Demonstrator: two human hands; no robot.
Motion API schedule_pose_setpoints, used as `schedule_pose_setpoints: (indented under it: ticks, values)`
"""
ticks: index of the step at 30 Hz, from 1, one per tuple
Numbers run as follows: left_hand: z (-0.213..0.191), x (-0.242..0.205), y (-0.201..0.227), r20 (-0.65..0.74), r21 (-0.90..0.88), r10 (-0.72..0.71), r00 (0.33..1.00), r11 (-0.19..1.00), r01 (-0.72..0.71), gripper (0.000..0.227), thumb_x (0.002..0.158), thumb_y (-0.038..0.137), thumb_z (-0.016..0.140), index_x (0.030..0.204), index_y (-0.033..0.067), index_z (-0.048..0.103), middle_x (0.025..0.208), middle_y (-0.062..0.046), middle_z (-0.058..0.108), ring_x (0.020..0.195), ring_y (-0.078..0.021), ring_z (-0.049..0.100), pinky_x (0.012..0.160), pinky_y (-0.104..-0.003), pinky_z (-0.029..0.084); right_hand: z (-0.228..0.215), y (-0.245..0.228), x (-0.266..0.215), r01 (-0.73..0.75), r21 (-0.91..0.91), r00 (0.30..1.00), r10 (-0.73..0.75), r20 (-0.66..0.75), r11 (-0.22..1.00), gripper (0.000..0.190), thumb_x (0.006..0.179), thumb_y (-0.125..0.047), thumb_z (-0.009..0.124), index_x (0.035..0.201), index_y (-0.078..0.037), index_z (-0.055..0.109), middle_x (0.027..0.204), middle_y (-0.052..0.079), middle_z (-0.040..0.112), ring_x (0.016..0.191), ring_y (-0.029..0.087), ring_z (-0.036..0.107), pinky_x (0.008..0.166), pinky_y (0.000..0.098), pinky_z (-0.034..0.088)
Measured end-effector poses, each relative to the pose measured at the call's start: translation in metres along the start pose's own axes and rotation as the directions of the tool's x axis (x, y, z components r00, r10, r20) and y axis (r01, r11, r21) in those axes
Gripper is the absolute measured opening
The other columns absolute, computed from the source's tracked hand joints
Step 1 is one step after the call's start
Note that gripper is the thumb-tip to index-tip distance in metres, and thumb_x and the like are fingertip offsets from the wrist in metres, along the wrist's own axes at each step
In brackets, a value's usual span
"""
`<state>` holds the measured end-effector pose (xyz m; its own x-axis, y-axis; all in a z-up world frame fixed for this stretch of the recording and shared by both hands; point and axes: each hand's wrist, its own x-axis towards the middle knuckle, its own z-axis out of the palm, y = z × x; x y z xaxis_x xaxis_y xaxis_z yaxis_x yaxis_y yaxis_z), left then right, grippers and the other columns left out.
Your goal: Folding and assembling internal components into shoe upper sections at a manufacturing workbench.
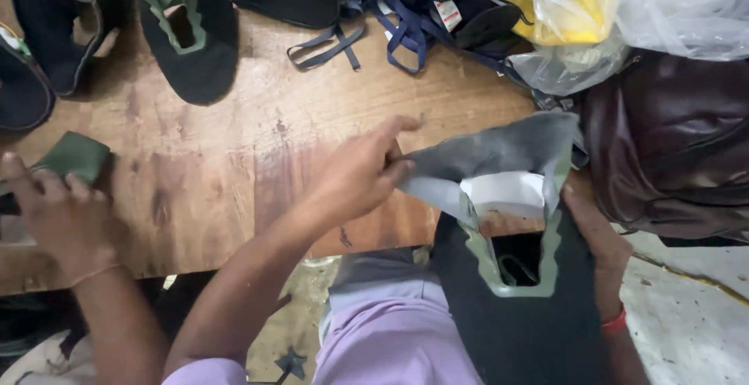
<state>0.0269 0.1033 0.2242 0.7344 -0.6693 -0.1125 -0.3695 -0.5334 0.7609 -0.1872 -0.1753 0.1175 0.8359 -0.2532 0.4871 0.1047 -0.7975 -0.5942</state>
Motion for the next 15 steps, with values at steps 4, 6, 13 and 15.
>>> schedule_pose_setpoints:
  ticks: [4,6,13,15]
  values:
    - [0.004,-0.014,0.007,-0.165,0.123,0.193,0.967,0.977,-0.174,0.044,0.101,0.023,0.065,0.14,0.0113,0.05,0.12,-0.018,0.071,0.106,-0.032,0.072,0.088,-0.042,0.056,0.002,-0.012,0.01,-0.013,0.051,0.998,0.01,0.066,0.999,0.043,0.101,-0.01,0.061,0.144,-0.01,0.061,0.137,0.016,0.069,0.119,0.025,0.071,0.1,0.0348,0.056]
    - [0.005,-0.013,0.015,-0.22,0.232,0.342,0.914,0.928,-0.291,0.046,0.1,0.021,0.065,0.142,0.0104,0.051,0.129,-0.021,0.063,0.111,-0.0351,0.07,0.091,-0.043,0.056,0.002,-0.035,0.025,0.032,0.051,0.995,-0.037,0.09,0.998,0.043,0.1,-0.009,0.061,0.143,-0.011,0.063,0.138,0.015,0.069,0.122,0.027,0.07,0.102,0.0359,0.056]
    - [0.024,0.044,0.017,-0.011,0.392,0.7,0.715,0.66,-0.641,0.033,0.096,0.009,0.067,0.129,0.0119,0.066,0.144,-0.015,0.058,0.112,-0.0306,0.071,0.089,-0.039,0.062,0.006,-0.05,0.071,0.268,0.102,0.923,-0.286,0.259,0.958,0.043,0.09,-0.007,0.064,0.133,-0.008,0.068,0.137,0.015,0.069,0.125,0.03,0.069,0.105,0.0381,0.055]
    - [0.003,0.023,0.044,-0.098,0.307,0.716,0.691,0.682,-0.664,0.03,0.099,0.007,0.067,0.129,0.0095,0.066,0.14,-0.013,0.061,0.111,-0.0296,0.071,0.09,-0.038,0.062,0.012,-0.05,0.081,0.252,0.14,0.934,-0.279,0.225,0.958,0.041,0.094,-0.007,0.062,0.135,-0.005,0.067,0.137,0.015,0.069,0.126,0.03,0.07,0.107,0.038,0.055]
